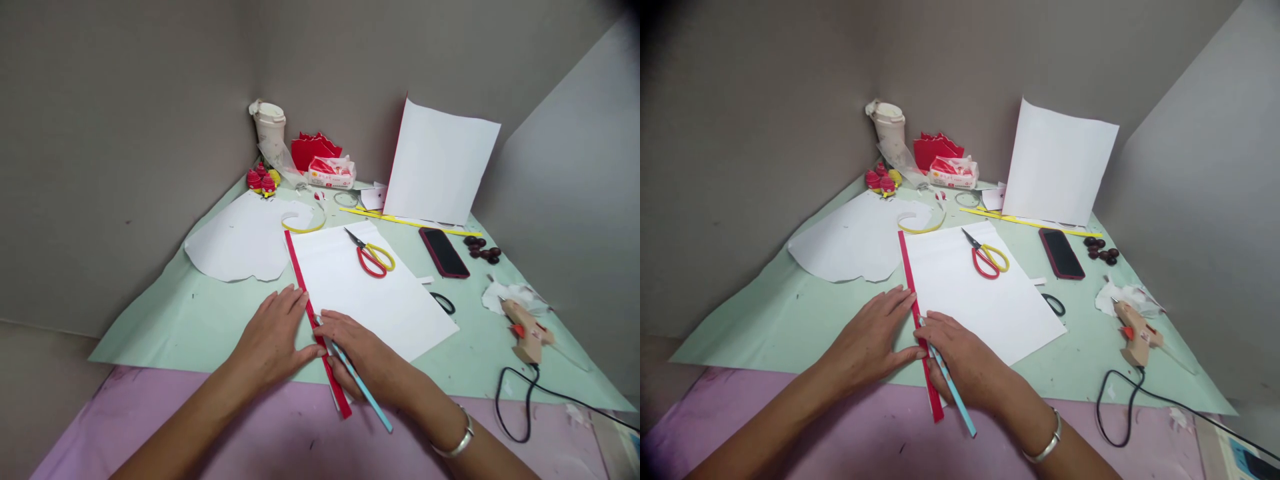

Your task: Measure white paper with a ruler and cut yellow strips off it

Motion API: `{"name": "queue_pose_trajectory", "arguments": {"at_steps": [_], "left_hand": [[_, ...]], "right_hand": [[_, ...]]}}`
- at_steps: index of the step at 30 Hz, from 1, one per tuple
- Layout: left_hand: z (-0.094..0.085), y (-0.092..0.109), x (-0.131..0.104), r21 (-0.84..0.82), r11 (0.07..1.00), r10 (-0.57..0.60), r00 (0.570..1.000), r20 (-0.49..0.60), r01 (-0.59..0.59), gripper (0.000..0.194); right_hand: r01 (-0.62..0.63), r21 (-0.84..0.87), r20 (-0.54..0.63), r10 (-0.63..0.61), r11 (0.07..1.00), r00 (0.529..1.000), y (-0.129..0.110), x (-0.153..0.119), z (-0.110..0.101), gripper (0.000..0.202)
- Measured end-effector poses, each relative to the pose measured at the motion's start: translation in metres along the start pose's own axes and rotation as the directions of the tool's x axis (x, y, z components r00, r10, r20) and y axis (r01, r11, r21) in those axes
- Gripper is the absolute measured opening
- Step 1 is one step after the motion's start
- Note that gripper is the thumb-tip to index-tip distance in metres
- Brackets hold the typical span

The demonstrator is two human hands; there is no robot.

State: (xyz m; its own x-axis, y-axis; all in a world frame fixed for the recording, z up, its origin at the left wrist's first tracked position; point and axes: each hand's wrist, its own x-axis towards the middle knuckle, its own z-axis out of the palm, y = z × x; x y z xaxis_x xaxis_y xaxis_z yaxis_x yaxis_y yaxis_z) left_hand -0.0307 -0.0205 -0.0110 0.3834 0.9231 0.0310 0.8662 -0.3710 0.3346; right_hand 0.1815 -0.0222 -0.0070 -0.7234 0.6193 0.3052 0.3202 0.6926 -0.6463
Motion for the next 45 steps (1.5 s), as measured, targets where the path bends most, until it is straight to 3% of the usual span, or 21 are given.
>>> {"name": "queue_pose_trajectory", "arguments": {"at_steps": [19,24,29,36,40,45], "left_hand": [[0.001,0.001,0.0,0.017,1.0,-0.012,1.0,0.003,0.012,0.078],[0.0,0.002,0.0,0.022,1.0,-0.012,1.0,0.013,0.012,0.081],[-0.001,0.003,-0.001,0.034,0.999,-0.007,1.0,0.004,0.007,0.083],[-0.001,0.004,0.0,0.019,1.0,-0.023,0.999,0.022,0.022,0.086],[-0.001,0.003,0.0,0.012,1.0,-0.029,0.999,0.037,0.028,0.085],[0.0,0.002,-0.001,0.012,1.0,-0.021,1.0,0.017,0.021,0.084]], "right_hand": [[-0.018,0.003,0.023,0.018,1.0,1.0,0.004,-0.002,0.003,0.046],[-0.067,0.066,-0.084,0.072,0.996,0.994,0.011,-0.004,0.005,0.037],[-0.318,0.172,-0.132,0.342,0.932,0.93,0.002,0.004,-0.009,0.031],[-0.524,0.383,-0.094,0.596,0.761,0.797,0.002,0.017,-0.012,0.029],[-0.583,0.428,-0.098,0.677,0.691,0.73,0.004,0.022,-0.007,0.02],[-0.599,0.424,-0.122,0.698,0.679,0.706,0.002,0.03,-0.005,0.018]]}}
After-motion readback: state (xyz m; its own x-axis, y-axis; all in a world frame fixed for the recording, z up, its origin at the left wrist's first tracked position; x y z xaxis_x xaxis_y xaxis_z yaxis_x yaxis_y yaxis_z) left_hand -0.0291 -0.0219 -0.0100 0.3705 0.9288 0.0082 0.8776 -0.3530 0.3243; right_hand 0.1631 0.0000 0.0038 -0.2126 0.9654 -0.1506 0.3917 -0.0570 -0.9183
